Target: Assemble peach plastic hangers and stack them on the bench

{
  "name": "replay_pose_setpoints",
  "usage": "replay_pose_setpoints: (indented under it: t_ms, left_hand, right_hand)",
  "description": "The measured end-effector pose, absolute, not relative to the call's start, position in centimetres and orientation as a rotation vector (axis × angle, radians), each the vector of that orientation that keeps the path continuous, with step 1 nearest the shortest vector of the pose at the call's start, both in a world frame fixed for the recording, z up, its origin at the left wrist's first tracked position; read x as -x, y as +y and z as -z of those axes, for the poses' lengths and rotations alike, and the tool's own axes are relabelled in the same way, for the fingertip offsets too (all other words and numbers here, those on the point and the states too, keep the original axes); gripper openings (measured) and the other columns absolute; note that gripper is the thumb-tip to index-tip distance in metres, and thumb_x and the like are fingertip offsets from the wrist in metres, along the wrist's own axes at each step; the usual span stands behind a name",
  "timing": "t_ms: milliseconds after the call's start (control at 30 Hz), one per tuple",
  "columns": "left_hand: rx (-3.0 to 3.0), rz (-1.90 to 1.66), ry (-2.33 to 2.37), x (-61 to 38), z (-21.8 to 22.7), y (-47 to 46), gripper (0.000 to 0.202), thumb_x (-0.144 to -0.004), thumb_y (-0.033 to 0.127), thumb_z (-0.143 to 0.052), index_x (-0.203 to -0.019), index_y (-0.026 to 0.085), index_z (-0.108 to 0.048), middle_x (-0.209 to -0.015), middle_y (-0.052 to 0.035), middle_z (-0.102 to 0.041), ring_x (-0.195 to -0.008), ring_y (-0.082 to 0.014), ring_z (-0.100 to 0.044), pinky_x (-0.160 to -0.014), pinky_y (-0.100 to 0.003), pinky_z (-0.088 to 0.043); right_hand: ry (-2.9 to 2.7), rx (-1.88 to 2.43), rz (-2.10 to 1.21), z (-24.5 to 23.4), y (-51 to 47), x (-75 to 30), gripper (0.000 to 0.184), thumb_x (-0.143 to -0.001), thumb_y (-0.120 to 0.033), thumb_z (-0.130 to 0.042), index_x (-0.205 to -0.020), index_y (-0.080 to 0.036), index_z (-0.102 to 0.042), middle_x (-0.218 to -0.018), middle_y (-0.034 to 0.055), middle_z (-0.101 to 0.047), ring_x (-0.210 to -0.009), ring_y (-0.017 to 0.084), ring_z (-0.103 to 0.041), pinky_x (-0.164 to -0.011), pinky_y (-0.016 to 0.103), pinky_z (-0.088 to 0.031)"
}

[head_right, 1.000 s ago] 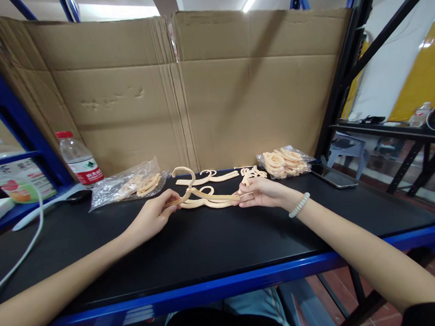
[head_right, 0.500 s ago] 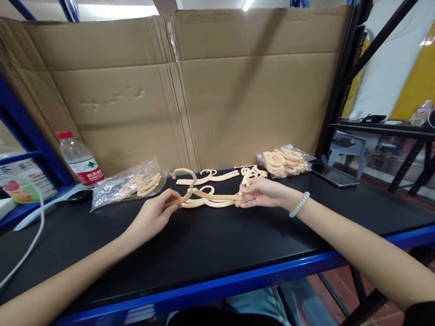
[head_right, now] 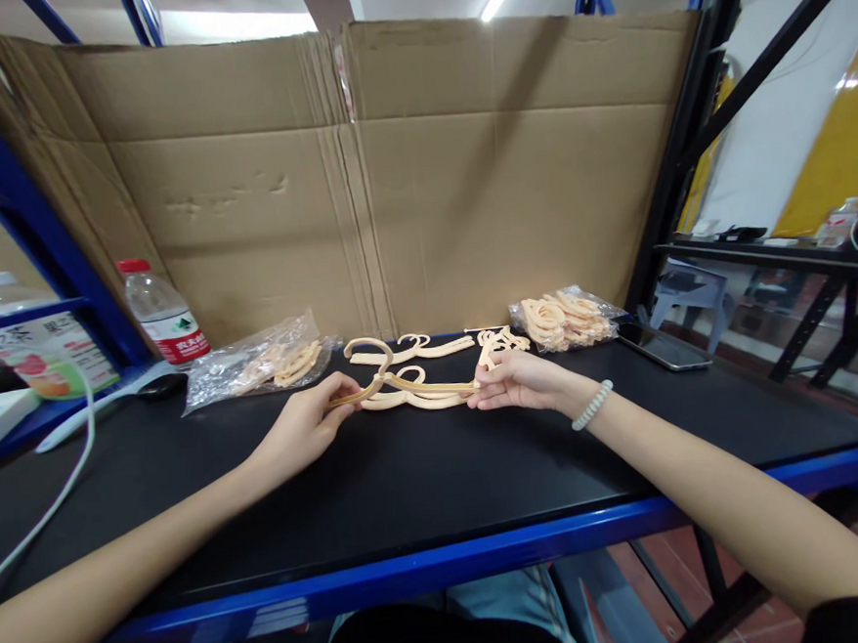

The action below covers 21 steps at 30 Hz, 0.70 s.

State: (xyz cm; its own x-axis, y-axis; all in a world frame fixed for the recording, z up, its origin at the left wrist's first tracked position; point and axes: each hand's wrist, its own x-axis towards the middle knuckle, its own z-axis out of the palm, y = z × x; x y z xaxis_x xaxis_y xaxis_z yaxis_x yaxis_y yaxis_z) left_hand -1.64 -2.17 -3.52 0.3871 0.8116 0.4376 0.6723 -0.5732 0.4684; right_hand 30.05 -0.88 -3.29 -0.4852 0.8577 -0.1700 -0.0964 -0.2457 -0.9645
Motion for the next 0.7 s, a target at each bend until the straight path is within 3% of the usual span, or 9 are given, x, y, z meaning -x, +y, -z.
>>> replay_pose_setpoints:
  t_ms: [167, 533, 700]
  left_hand:
    - [-2.425, -0.936, 1.339, 1.7, 3.5, -2.2, 0.009, -0.081, 0.02, -0.046, -0.087, 0.021, -0.052, -0.083, -0.004, -0.065, -0.079, -0.0215, -0.062, -0.075, -0.033, -0.047]
    - [-2.418, -0.95, 1.353, 1.6, 3.3, -2.4, 0.01, -0.08, 0.017, -0.045, -0.086, 0.021, -0.052, -0.08, -0.003, -0.064, -0.077, -0.0206, -0.062, -0.072, -0.032, -0.047]
    - [-2.425, -0.95, 1.353, 1.7, 3.3, -2.3, 0.011, -0.081, 0.017, -0.044, -0.087, 0.021, -0.052, -0.081, -0.0034, -0.065, -0.076, -0.0201, -0.062, -0.07, -0.031, -0.046]
  right_hand:
    - [-1.341, 0.996, -1.769, 3.2, -1.0, -29.9, 0.014, -0.079, -0.013, -0.064, -0.07, -0.014, -0.053, -0.074, 0.0096, -0.07, -0.076, 0.019, -0.071, -0.07, 0.025, -0.058]
    - [-1.392, 0.893, -1.576, 3.1, -1.8, -29.2, 0.019, -0.069, -0.013, -0.07, -0.072, -0.016, -0.051, -0.068, -0.0009, -0.061, -0.074, 0.019, -0.07, -0.08, 0.034, -0.057]
    - [-1.36, 0.949, -1.465, 3.3, -2.1, -28.5, 0.018, -0.07, -0.009, -0.066, -0.072, -0.017, -0.051, -0.066, -0.0001, -0.061, -0.066, 0.017, -0.069, -0.072, 0.03, -0.059]
